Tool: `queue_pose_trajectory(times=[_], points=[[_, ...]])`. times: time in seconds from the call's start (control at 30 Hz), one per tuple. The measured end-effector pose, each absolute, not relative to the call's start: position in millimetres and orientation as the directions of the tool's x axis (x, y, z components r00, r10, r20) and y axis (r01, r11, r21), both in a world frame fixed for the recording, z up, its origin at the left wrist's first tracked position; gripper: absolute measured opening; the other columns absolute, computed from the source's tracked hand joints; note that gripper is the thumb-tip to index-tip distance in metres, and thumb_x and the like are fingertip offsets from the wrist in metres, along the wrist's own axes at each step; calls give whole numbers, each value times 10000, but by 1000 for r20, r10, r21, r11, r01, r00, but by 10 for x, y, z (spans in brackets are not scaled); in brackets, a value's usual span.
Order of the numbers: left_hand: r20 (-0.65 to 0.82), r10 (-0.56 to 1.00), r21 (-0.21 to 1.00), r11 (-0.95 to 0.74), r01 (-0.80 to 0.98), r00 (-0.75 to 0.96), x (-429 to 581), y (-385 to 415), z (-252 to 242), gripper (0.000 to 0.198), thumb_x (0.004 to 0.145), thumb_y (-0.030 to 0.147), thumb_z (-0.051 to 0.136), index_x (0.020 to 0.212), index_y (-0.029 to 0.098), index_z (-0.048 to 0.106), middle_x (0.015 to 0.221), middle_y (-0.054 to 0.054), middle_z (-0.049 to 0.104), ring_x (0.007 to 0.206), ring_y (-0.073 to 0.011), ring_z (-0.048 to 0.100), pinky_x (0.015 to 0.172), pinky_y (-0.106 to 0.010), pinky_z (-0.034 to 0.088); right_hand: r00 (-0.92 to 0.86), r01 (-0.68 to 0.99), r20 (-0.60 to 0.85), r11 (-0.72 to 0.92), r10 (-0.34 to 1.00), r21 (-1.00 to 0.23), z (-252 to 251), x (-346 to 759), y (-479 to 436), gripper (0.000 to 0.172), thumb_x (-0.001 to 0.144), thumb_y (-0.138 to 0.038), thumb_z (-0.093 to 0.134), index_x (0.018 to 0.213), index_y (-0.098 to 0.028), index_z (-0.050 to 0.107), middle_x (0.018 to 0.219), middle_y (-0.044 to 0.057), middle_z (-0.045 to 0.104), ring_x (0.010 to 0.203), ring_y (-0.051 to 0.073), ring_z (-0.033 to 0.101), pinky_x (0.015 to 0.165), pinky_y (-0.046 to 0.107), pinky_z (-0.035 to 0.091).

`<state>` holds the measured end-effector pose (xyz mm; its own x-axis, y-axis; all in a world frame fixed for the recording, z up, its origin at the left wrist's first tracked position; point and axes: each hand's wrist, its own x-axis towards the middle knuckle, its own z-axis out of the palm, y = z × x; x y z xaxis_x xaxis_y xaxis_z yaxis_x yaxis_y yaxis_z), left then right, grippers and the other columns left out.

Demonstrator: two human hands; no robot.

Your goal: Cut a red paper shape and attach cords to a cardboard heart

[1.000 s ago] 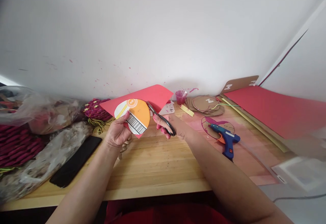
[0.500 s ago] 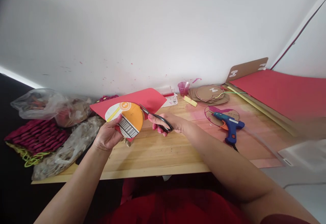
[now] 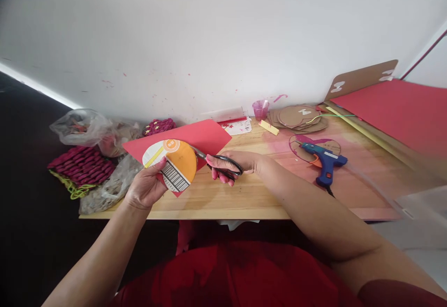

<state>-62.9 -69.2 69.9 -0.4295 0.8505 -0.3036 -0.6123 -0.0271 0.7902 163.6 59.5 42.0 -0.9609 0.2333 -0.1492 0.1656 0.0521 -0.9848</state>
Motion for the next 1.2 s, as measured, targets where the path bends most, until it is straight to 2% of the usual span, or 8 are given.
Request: queue_pose_trajectory(times=[0.2,0.33,0.47,0.57,0.73,0.87,1.0,1.2], points=[[-184,870,859,-85,-505,-458,-699,-738,744,520,848,6,639,1345,159,631,1155,-126,766,1069,-275,734,1014,-404,566,-966,165,-159,12,205,-986,357,1591,559,747,832,-858,431,843,-135,620,651,16,602,496,107,553,471,230,401],[-160,889,884,-65,-464,-429,-685,-742,788,553,831,-2,654,1357,168,622,1150,-122,768,1020,-257,752,994,-394,576,-971,154,-136,81,196,-985,327,1590,594,787,832,-870,399,854,-122,642,662,21,604,498,97,549,455,215,375],[-258,872,875,28,-484,-417,-633,-760,840,503,872,-24,574,1343,146,624,1091,-114,784,911,-219,773,984,-397,584,-968,149,-130,75,216,-986,362,1609,608,800,792,-895,419,846,-128,640,654,10,589,503,92,537,464,215,396],[-353,846,840,97,-534,-401,-618,-784,823,457,905,-5,532,1332,125,628,1067,-120,787,924,-238,772,984,-416,589,-961,150,-132,58,245,-987,392,1604,597,793,743,-908,475,821,-135,632,665,14,593,523,99,548,488,223,434],[-449,809,775,141,-616,-379,-634,-825,728,436,935,36,510,1353,111,607,1072,-131,783,953,-257,767,988,-430,588,-926,175,-107,160,363,-971,369,1536,539,730,699,-875,593,807,-153,604,702,4,572,529,99,556,480,219,446],[-471,800,747,138,-650,-371,-623,-873,695,454,936,32,500,1375,106,590,1073,-131,782,956,-256,766,1007,-447,575,-918,156,-67,200,392,-967,306,1495,496,655,750,-828,603,805,-178,549,689,-14,530,534,99,539,477,215,446],[-480,797,739,142,-659,-366,-600,-902,696,430,938,33,498,1350,93,608,1048,-130,785,910,-255,771,1000,-466,578,-923,187,-101,204,372,-961,289,1490,487,632,764,-809,611,797,-183,535,683,-15,524,539,102,525,482,222,452],[-497,775,714,111,-691,-389,-588,-883,680,407,943,10,469,1315,74,620,982,-110,794,844,-202,772,1006,-394,575,-914,204,-121,181,388,-962,313,1480,471,655,763,-841,570,781,-191,500,689,-15,519,538,104,528,488,231,447]])
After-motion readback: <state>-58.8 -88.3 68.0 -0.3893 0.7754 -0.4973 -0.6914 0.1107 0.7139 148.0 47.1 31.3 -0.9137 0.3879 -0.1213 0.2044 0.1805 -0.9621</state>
